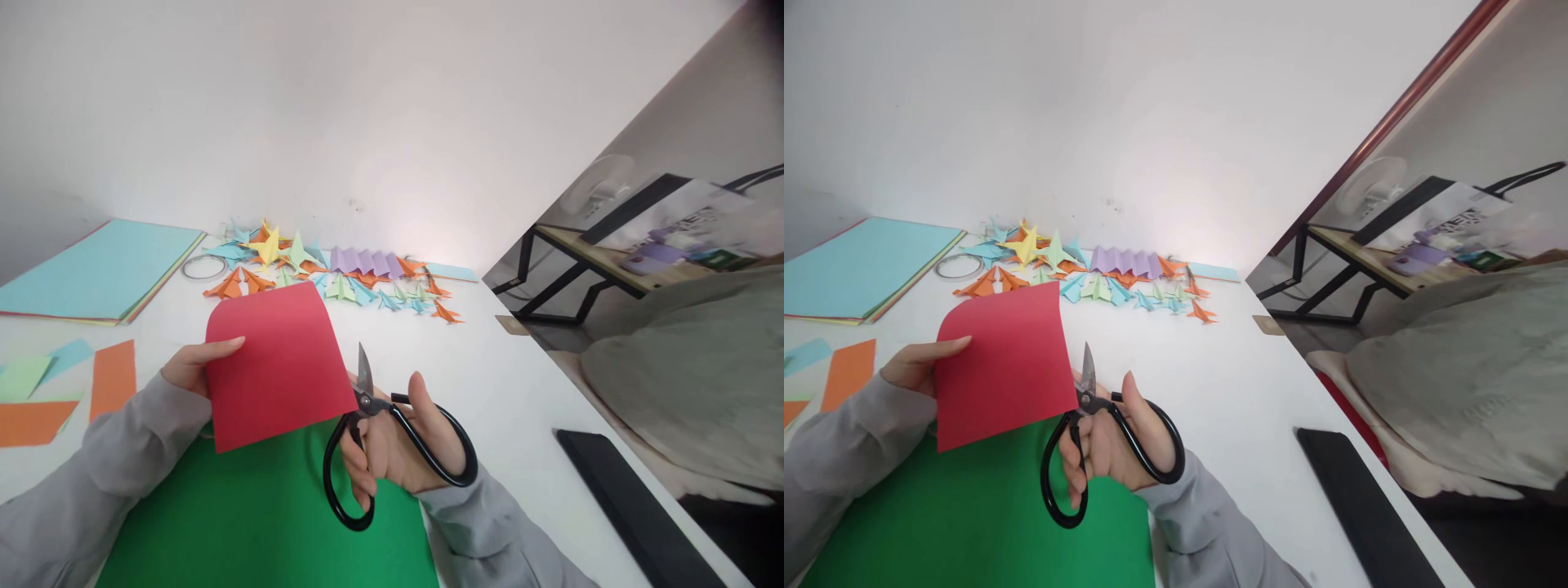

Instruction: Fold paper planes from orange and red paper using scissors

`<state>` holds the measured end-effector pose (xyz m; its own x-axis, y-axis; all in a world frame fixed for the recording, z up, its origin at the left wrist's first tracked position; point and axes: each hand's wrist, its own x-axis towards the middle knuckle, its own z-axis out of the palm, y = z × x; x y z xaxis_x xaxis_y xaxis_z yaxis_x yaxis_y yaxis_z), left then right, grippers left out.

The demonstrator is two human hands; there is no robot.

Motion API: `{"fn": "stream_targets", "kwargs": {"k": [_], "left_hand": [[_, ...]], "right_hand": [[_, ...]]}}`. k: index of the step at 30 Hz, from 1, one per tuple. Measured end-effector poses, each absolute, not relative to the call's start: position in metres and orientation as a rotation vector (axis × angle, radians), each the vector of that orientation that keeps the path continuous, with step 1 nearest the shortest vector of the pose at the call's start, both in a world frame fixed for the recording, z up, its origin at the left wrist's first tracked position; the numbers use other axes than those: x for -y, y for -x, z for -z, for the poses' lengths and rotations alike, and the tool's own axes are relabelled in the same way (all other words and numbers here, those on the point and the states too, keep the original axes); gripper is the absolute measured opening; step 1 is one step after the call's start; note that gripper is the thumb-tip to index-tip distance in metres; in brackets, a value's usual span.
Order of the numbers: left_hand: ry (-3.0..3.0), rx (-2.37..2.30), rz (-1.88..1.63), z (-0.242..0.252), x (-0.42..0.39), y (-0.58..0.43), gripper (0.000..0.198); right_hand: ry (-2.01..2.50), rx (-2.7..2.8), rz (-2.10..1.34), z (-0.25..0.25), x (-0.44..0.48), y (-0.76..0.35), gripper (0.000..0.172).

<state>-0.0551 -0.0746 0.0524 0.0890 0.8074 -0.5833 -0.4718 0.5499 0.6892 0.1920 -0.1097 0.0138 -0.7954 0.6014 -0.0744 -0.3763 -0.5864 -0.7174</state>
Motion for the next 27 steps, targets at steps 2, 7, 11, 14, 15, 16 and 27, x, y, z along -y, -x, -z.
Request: {"fn": "stream_targets", "kwargs": {"k": [2, 7, 11, 14, 15, 16, 27], "left_hand": [[-0.365, -1.104, -0.991, -0.051, 0.074, 0.057, 0.023], [-0.336, -1.016, -1.050, -0.048, 0.072, 0.057, 0.019], [-0.471, -1.132, -1.055, -0.046, 0.073, 0.049, 0.031], [-0.517, -1.128, -1.145, -0.044, 0.075, 0.044, 0.033], [-0.512, -1.116, -1.166, -0.043, 0.075, 0.044, 0.032], [-0.501, -1.107, -1.178, -0.043, 0.075, 0.044, 0.032], [-0.537, -1.155, -1.204, -0.037, 0.071, 0.041, 0.030]], "right_hand": [[0.414, 0.967, -2.354, -0.013, 0.109, -0.193, 0.075], [0.417, 0.969, -2.342, -0.010, 0.107, -0.193, 0.074], [0.405, 0.971, -2.321, -0.010, 0.107, -0.192, 0.073], [0.395, 0.963, -2.304, -0.010, 0.107, -0.192, 0.072], [0.389, 0.960, -2.301, -0.010, 0.107, -0.192, 0.071], [0.381, 0.956, -2.300, -0.010, 0.107, -0.192, 0.071], [0.440, 0.968, -2.251, -0.010, 0.108, -0.189, 0.076]]}}
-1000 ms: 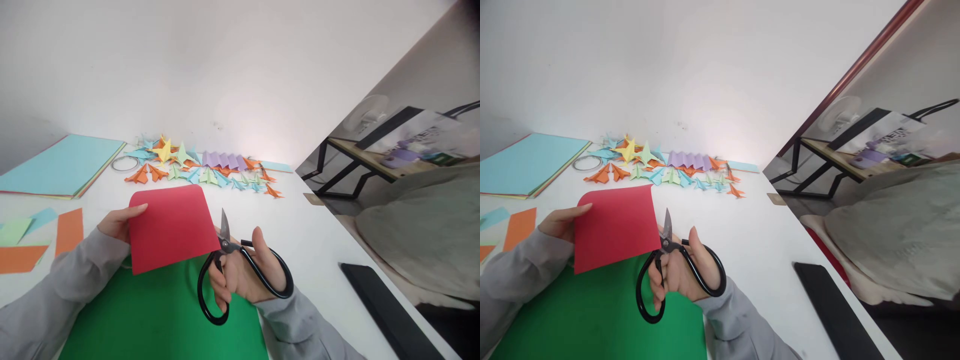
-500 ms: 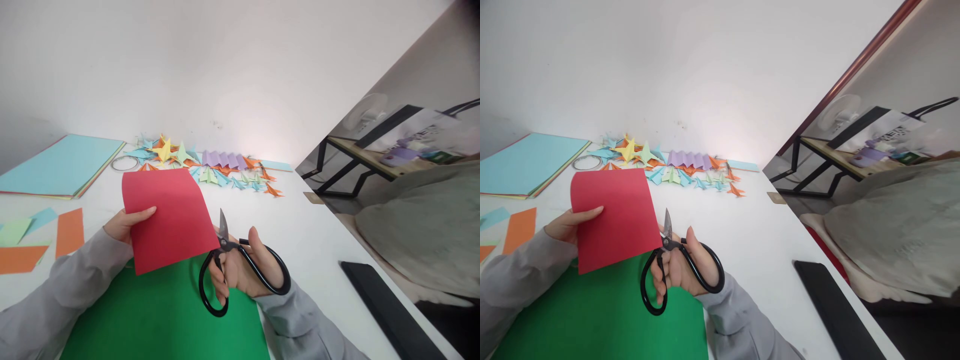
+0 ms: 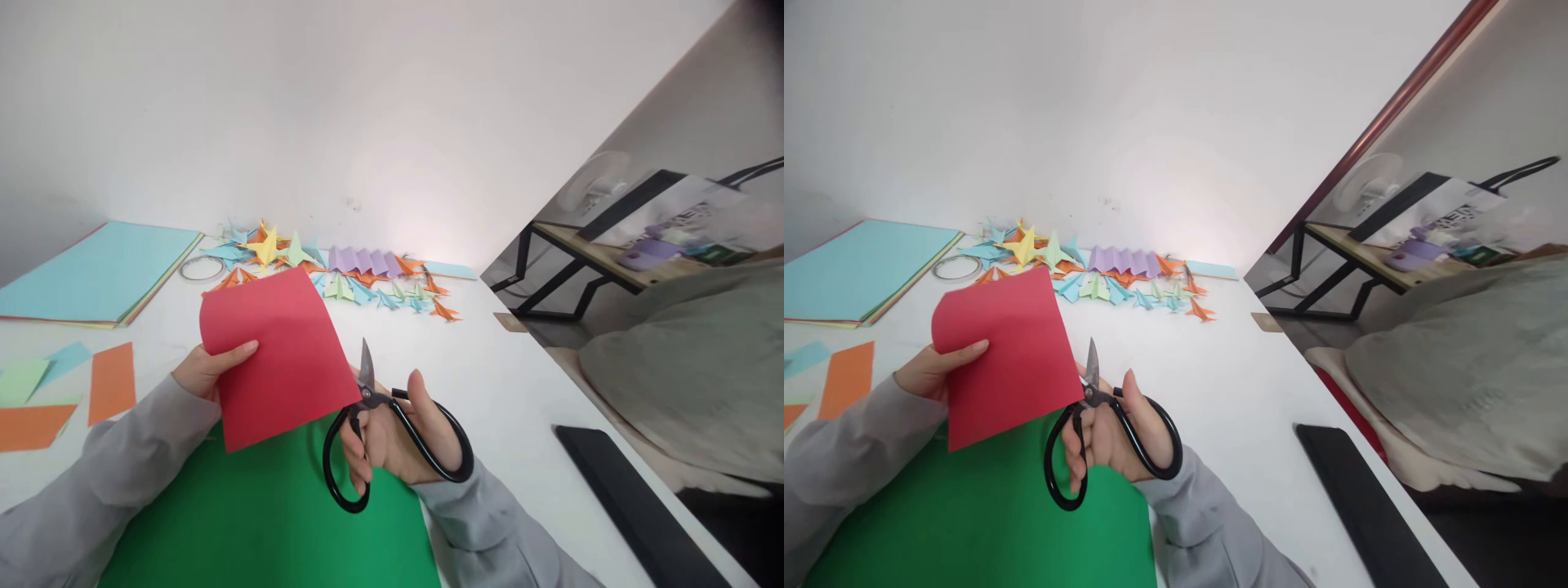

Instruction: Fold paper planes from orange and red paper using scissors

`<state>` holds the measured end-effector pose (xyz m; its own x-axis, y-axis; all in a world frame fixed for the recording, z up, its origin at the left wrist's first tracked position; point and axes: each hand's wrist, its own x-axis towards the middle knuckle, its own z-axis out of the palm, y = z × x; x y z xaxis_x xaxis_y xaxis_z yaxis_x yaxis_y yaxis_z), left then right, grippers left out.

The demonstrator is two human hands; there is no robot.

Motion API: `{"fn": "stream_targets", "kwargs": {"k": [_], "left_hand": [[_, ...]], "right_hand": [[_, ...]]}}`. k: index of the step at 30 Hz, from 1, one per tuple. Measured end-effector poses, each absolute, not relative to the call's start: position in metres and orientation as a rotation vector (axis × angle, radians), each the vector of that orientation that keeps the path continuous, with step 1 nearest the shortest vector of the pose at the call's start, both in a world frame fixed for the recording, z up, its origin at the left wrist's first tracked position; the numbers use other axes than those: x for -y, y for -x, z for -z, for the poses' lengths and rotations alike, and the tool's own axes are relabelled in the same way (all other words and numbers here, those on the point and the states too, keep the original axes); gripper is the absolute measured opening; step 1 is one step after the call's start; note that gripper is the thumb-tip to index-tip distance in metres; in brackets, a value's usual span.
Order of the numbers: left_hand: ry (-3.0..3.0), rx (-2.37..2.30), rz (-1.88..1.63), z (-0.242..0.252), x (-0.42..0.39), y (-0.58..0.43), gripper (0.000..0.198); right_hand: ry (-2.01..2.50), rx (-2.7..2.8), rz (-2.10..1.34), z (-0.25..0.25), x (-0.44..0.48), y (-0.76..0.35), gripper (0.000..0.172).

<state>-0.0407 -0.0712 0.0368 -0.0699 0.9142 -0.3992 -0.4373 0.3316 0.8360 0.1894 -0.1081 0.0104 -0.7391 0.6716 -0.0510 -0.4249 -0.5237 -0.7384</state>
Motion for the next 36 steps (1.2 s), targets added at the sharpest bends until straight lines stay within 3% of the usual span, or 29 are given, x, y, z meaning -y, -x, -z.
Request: {"fn": "stream_targets", "kwargs": {"k": [9, 16, 22, 29, 36], "left_hand": [[-0.534, -1.179, -1.286, -0.035, 0.068, 0.042, 0.035], [-0.564, -1.176, -1.308, -0.032, 0.066, 0.044, 0.033], [-0.557, -1.180, -1.250, -0.033, 0.064, 0.051, 0.049], [-0.599, -1.237, -1.151, -0.038, 0.067, 0.051, 0.026], [-0.613, -1.215, -1.111, -0.034, 0.070, 0.049, 0.025]], "right_hand": [[0.479, 0.952, -2.152, -0.013, 0.110, -0.183, 0.090], [0.512, 0.954, -2.099, -0.016, 0.112, -0.181, 0.092], [0.491, 0.950, -2.123, -0.016, 0.112, -0.183, 0.091], [0.396, 1.000, -2.303, -0.013, 0.109, -0.190, 0.081], [0.394, 0.993, -2.317, -0.012, 0.109, -0.190, 0.081]]}}
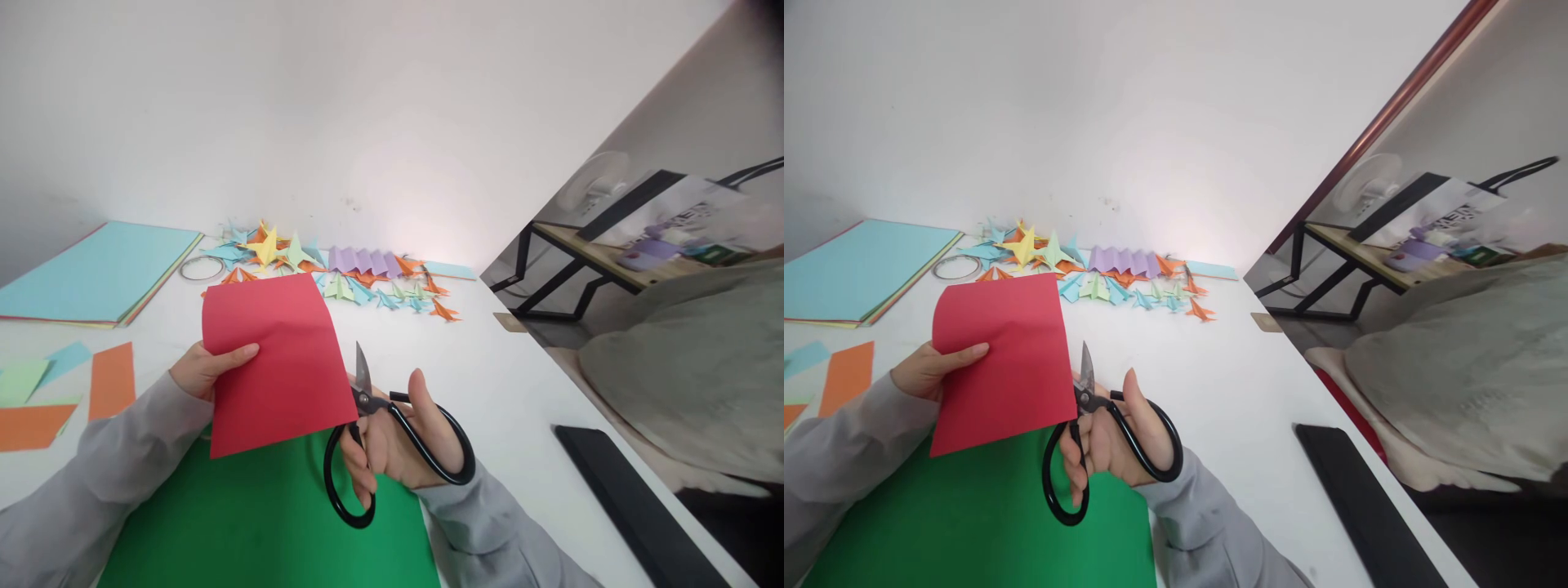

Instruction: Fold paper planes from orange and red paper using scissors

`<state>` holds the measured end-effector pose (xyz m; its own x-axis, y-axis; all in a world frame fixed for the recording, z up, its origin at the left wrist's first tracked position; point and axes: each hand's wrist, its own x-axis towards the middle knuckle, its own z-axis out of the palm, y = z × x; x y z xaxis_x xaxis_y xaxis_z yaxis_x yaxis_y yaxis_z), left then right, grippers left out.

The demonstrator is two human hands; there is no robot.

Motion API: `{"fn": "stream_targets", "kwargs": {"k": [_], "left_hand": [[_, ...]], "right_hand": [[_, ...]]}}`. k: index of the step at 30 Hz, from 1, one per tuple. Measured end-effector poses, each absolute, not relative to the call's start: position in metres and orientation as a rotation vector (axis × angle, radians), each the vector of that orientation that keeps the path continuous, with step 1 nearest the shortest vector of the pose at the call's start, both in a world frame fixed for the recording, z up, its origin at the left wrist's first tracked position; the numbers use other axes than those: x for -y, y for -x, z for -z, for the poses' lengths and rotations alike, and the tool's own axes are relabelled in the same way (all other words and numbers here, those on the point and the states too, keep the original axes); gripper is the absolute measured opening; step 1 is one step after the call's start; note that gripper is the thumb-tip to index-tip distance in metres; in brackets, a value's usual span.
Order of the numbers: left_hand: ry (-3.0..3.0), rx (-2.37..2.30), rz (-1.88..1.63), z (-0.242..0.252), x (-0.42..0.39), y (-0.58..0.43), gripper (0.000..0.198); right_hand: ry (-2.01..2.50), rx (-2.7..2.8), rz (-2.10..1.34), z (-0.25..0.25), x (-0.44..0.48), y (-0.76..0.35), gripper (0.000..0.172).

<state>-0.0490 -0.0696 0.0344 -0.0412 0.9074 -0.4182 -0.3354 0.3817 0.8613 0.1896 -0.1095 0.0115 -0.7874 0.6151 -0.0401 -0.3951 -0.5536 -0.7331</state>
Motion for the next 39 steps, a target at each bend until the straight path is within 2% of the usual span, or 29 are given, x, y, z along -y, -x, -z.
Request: {"fn": "stream_targets", "kwargs": {"k": [11, 25, 33, 39], "left_hand": [[-0.588, -1.198, -1.210, -0.036, 0.067, 0.047, 0.032], [-0.572, -1.191, -1.040, -0.031, 0.070, 0.049, 0.030], [-0.598, -1.207, -1.094, -0.030, 0.069, 0.048, 0.036], [-0.580, -1.216, -1.117, -0.031, 0.068, 0.047, 0.025]], "right_hand": [[0.462, 0.896, -2.176, -0.017, 0.112, -0.181, 0.091], [0.563, 0.959, -2.212, -0.009, 0.113, -0.186, 0.082], [0.505, 0.904, -2.194, -0.012, 0.113, -0.179, 0.088], [0.439, 0.883, -2.119, -0.010, 0.114, -0.176, 0.086]]}}
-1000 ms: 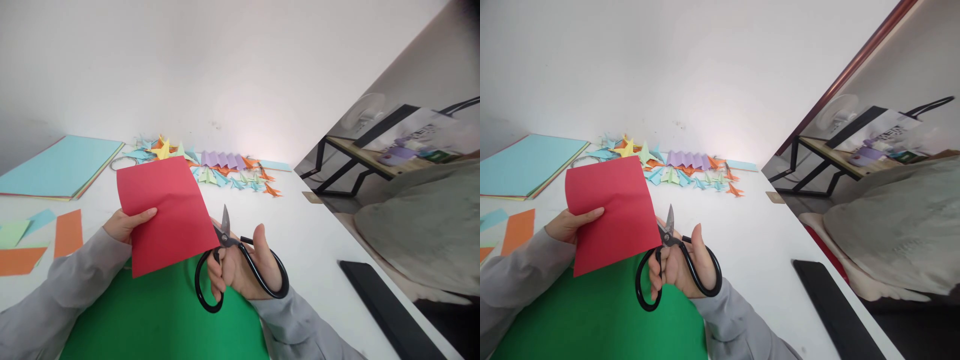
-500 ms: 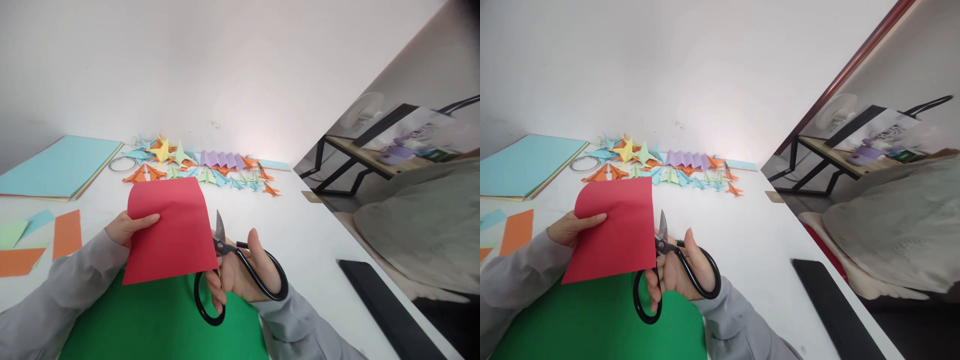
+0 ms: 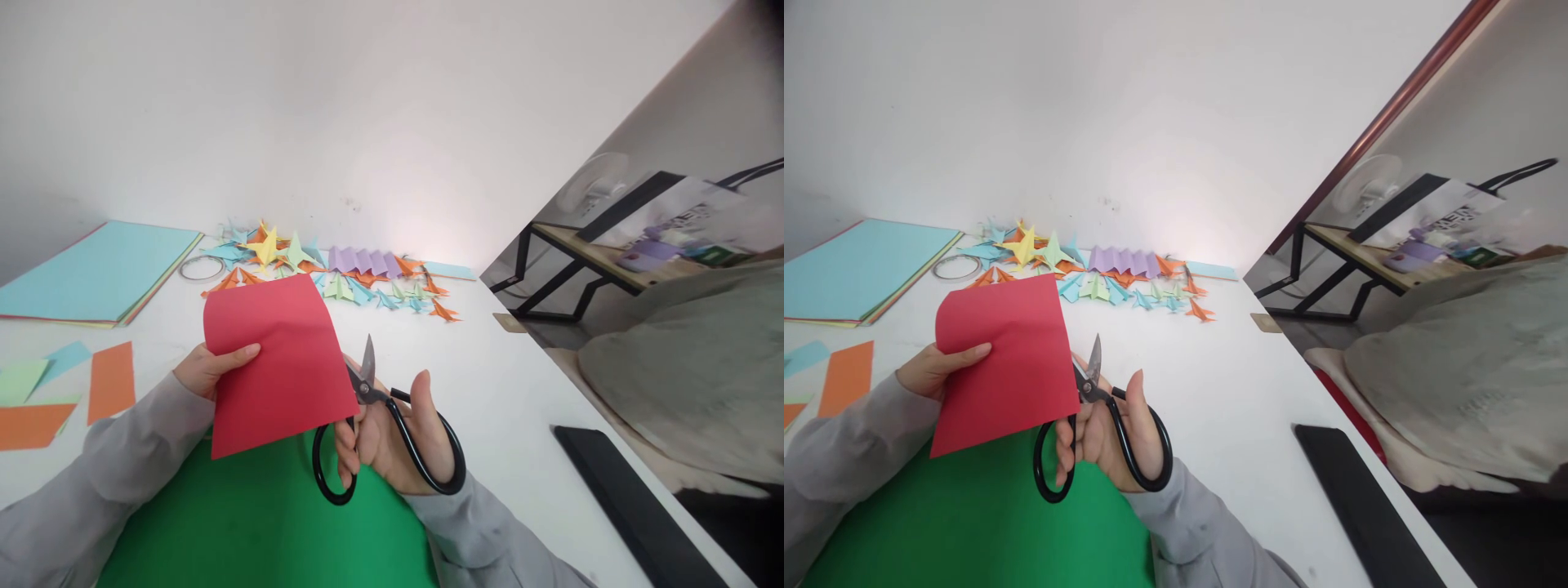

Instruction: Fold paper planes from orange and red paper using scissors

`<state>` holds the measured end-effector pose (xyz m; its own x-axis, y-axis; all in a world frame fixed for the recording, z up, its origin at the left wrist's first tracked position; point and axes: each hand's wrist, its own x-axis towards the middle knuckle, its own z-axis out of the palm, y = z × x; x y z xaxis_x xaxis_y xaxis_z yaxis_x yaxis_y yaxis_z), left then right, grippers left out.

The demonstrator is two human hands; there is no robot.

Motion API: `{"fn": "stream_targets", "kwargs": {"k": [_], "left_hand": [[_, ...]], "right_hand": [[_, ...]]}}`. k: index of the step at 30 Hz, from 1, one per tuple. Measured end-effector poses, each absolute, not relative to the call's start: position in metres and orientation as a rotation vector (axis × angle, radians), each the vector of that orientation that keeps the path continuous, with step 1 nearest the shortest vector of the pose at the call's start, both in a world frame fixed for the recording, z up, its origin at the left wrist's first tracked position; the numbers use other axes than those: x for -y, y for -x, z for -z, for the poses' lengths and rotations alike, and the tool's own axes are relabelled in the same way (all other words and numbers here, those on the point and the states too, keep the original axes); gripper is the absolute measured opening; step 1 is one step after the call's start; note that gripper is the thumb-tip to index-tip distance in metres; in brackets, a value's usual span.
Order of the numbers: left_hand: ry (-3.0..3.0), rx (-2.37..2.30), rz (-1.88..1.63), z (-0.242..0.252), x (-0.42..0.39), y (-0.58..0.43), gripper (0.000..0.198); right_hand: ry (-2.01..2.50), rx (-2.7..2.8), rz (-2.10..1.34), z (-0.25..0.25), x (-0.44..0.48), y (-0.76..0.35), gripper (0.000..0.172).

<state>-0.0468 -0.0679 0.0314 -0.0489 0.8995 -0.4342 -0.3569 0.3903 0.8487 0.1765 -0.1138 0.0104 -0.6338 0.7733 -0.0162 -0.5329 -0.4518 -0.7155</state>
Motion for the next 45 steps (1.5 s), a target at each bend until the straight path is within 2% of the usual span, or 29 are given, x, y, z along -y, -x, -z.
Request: {"fn": "stream_targets", "kwargs": {"k": [10, 14, 18, 45], "left_hand": [[-0.591, -1.169, -1.014, -0.037, 0.073, 0.044, 0.018], [-0.556, -1.072, -0.990, -0.045, 0.078, 0.045, 0.024], [-0.448, -1.051, -0.993, -0.056, 0.081, 0.050, 0.014], [-0.670, -1.204, -1.169, -0.040, 0.072, 0.046, 0.032]], "right_hand": [[0.433, 0.958, -2.209, -0.009, 0.113, -0.183, 0.084], [0.490, 0.993, -2.200, -0.010, 0.112, -0.187, 0.090], [0.440, 1.040, -2.270, -0.011, 0.111, -0.191, 0.092], [0.425, 0.944, -2.260, -0.010, 0.108, -0.188, 0.090]]}}
